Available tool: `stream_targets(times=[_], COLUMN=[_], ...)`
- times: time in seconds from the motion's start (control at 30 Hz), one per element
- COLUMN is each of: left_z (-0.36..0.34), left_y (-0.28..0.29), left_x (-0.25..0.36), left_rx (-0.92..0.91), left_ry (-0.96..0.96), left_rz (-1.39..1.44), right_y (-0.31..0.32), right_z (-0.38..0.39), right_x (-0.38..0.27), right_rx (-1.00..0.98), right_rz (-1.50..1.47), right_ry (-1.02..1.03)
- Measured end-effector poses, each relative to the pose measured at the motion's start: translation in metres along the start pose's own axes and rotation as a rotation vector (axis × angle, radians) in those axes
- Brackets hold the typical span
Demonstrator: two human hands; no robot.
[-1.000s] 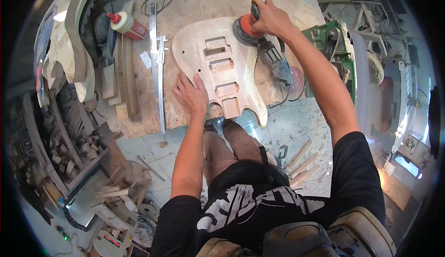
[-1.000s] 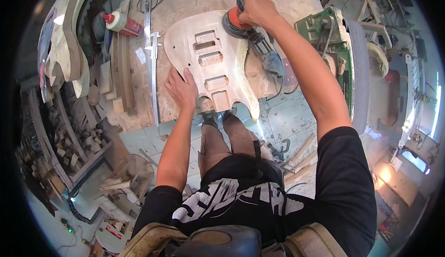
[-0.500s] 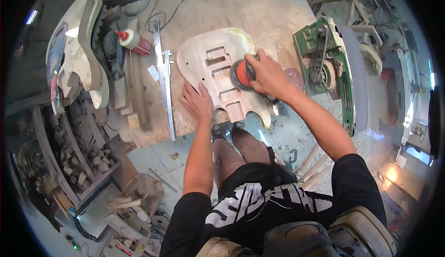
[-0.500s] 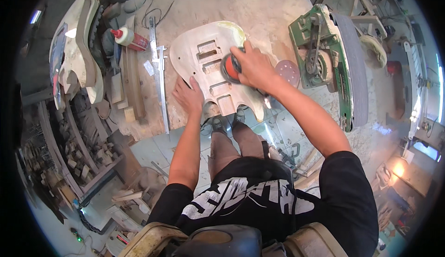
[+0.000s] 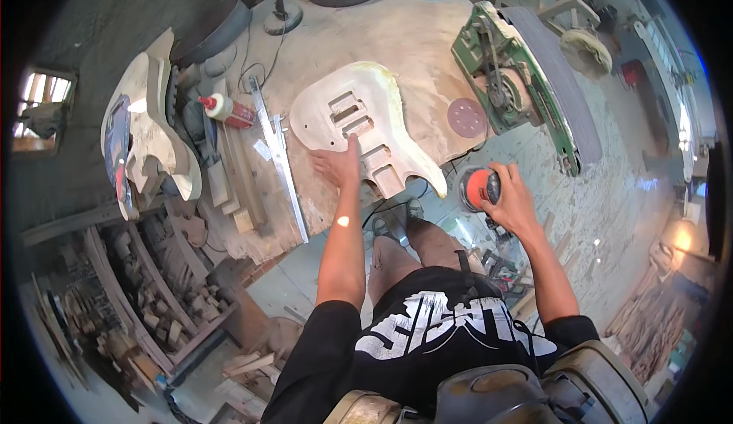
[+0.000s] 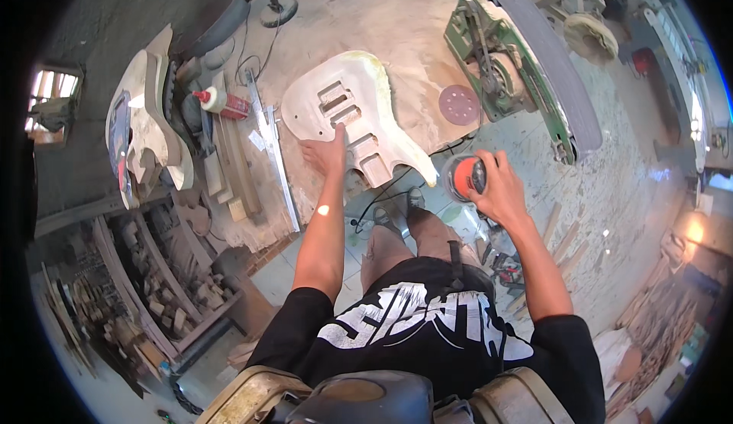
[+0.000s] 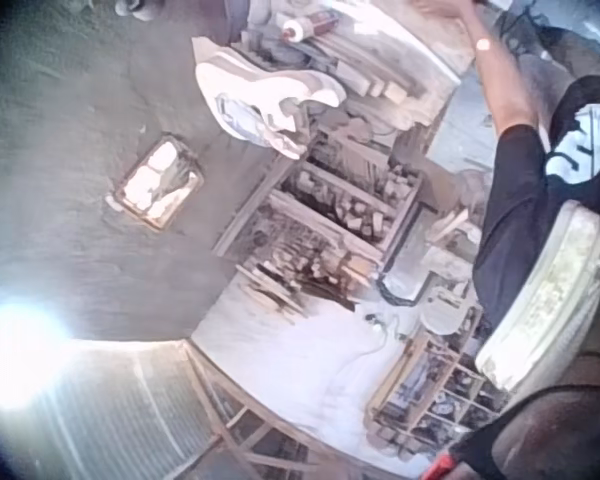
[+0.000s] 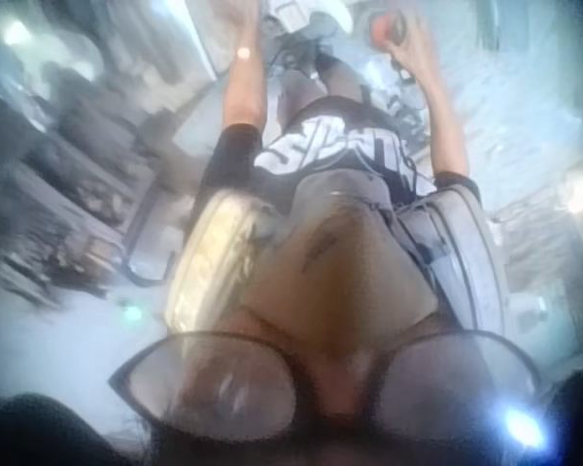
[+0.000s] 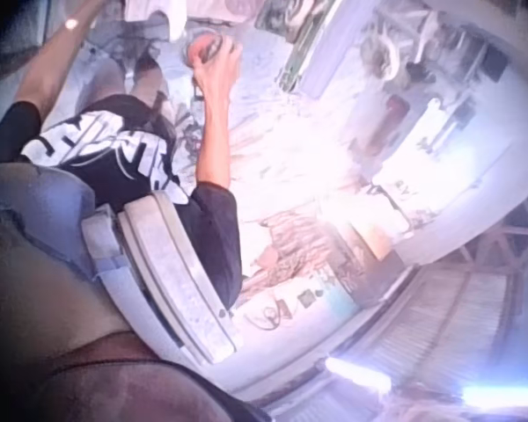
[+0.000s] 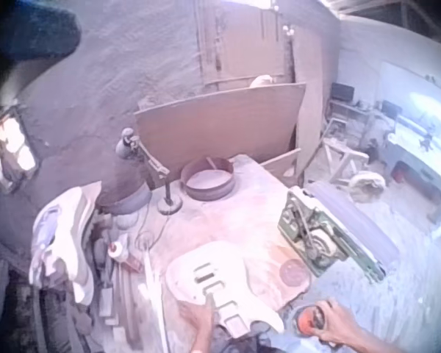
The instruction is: The person sands the surface and edges of a wooden electric guitar body using a handheld orbital sander.
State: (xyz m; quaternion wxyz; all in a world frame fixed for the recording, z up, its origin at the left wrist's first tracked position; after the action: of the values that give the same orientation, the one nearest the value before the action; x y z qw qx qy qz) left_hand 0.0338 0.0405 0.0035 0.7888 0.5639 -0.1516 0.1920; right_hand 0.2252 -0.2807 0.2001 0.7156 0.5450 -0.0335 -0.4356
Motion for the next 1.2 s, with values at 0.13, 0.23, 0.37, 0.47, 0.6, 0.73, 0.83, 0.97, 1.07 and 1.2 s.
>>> stream_targets(times=[0.13, 0.23, 0.37, 0.47, 0.6, 0.73, 0.83, 0.97, 1.07, 1.2], left_z=[-0.011, -0.017, -0.007, 0.003, -0.011, -0.022, -0.017, -0.013, -0.012, -0.001], left_y=[0.0, 0.006, 0.013, 0.016, 0.019, 0.016, 0.014, 0.008, 0.003, -0.003], left_x=[0.005, 0.017, 0.027, 0.031, 0.026, 0.036, 0.054, 0.062, 0.046, 0.037], left_rx=[-0.044, -0.063, -0.077, -0.169, -0.219, -0.435, -0.516, -0.586, -0.498, -0.355], left_ry=[0.111, 0.206, 0.173, -0.08, -0.362, -0.621, -0.74, -0.841, -0.891, -0.928], left_rz=[0.086, 0.109, 0.066, 0.025, -0.113, -0.174, -0.226, -0.222, -0.247, -0.338], right_y=[-0.012, -0.024, -0.034, -0.038, -0.042, -0.047, -0.051, -0.05, -0.053, -0.048], right_z=[0.053, 0.086, 0.121, 0.143, 0.156, 0.165, 0.166, 0.151, 0.13, 0.095], right_x=[0.017, 0.021, 0.022, 0.026, 0.021, 0.014, 0.009, -0.002, 0.001, 0.002], right_rx=[0.092, 0.165, 0.214, 0.256, 0.294, 0.303, 0.276, 0.234, 0.209, 0.155], right_rz=[-0.019, -0.06, -0.11, -0.151, -0.133, -0.139, -0.145, -0.147, -0.139, -0.116], right_ry=[-0.123, -0.165, -0.266, -0.328, -0.312, -0.306, -0.315, -0.278, -0.216, -0.135])
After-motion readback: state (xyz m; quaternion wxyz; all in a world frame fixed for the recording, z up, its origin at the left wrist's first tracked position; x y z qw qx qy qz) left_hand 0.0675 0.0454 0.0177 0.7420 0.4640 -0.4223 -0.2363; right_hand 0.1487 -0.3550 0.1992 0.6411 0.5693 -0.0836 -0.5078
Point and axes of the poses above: each hand's wrist, its own z-axis away from the middle knuckle, its own y-axis out of the back of the hand, x = y × z, the point moved 2 cm from there along -z, towards the middle knuckle, and after that the axes turned 13 degrees about -x, right-handed, at the moved point
